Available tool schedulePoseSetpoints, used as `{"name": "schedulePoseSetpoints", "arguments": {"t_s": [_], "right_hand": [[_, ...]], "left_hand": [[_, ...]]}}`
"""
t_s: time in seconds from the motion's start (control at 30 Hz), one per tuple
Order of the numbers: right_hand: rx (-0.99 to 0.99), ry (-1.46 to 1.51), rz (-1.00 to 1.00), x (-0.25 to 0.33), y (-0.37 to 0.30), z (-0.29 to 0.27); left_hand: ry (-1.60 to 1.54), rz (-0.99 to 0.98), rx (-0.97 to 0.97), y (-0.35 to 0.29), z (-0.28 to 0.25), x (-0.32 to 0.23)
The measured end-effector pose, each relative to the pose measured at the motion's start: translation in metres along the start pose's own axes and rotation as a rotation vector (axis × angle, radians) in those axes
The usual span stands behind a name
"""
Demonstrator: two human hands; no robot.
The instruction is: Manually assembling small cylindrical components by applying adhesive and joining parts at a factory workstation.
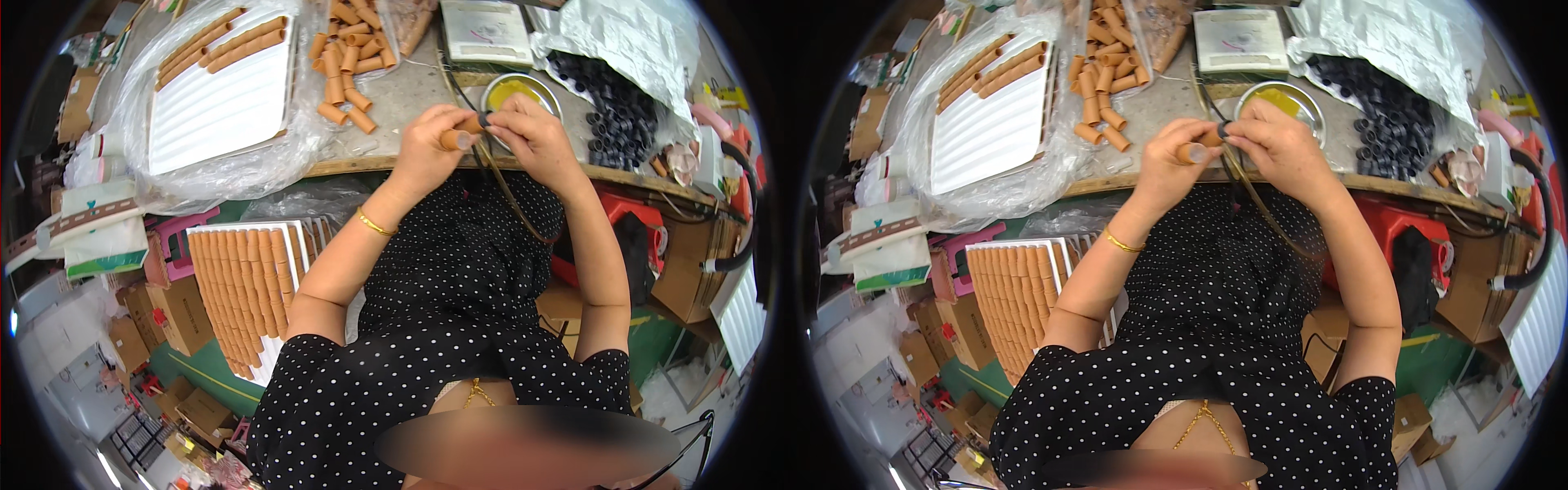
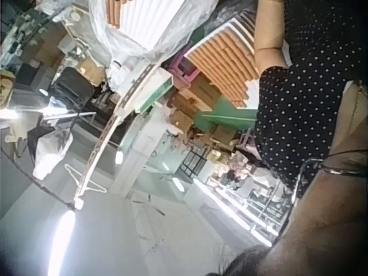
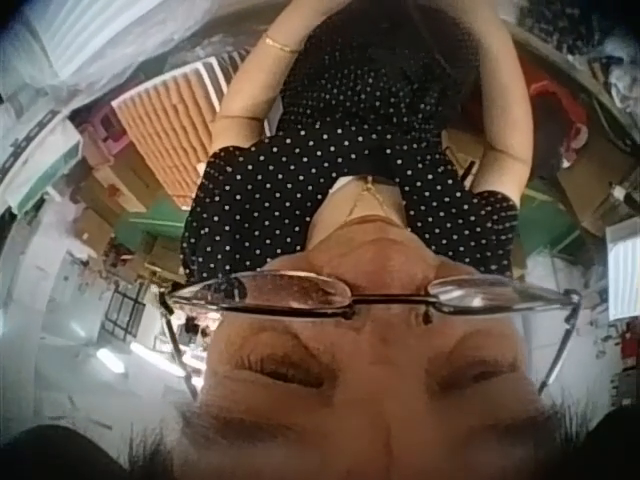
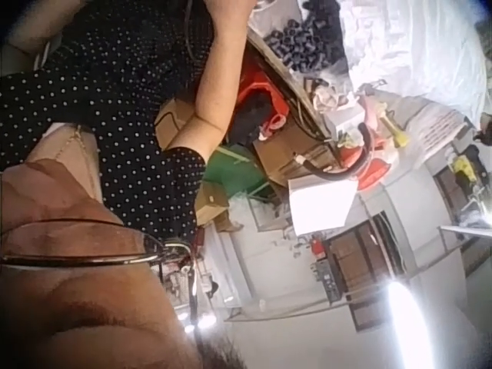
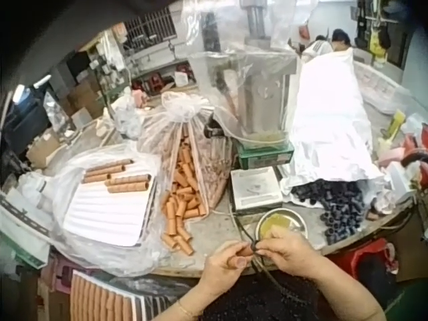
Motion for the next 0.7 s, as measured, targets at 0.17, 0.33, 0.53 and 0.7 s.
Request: {"name": "schedulePoseSetpoints", "arguments": {"t_s": [0.17,0.33,0.53,0.7], "right_hand": [[-0.031,0.099,0.054,-0.007,-0.006,-0.003],[0.085,0.491,0.378,-0.054,-0.018,0.023],[-0.035,0.677,0.446,-0.045,-0.012,0.002],[-0.073,0.683,0.416,-0.046,-0.015,-0.009]], "left_hand": [[-0.088,0.087,-0.040,-0.006,0.004,-0.005],[-0.105,-0.028,-0.027,-0.005,0.007,0.001],[0.406,0.160,0.032,0.045,-0.083,0.019],[1.043,0.164,0.044,0.093,-0.214,0.087]]}}
Point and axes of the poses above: each hand's wrist, its own y-axis towards the middle knuckle, its own z-axis out of the palm, x = y × z, the point moved 10 cm from there along y, towards the middle knuckle, and after that the axes turned 12 degrees about z, right-handed, at the moved point
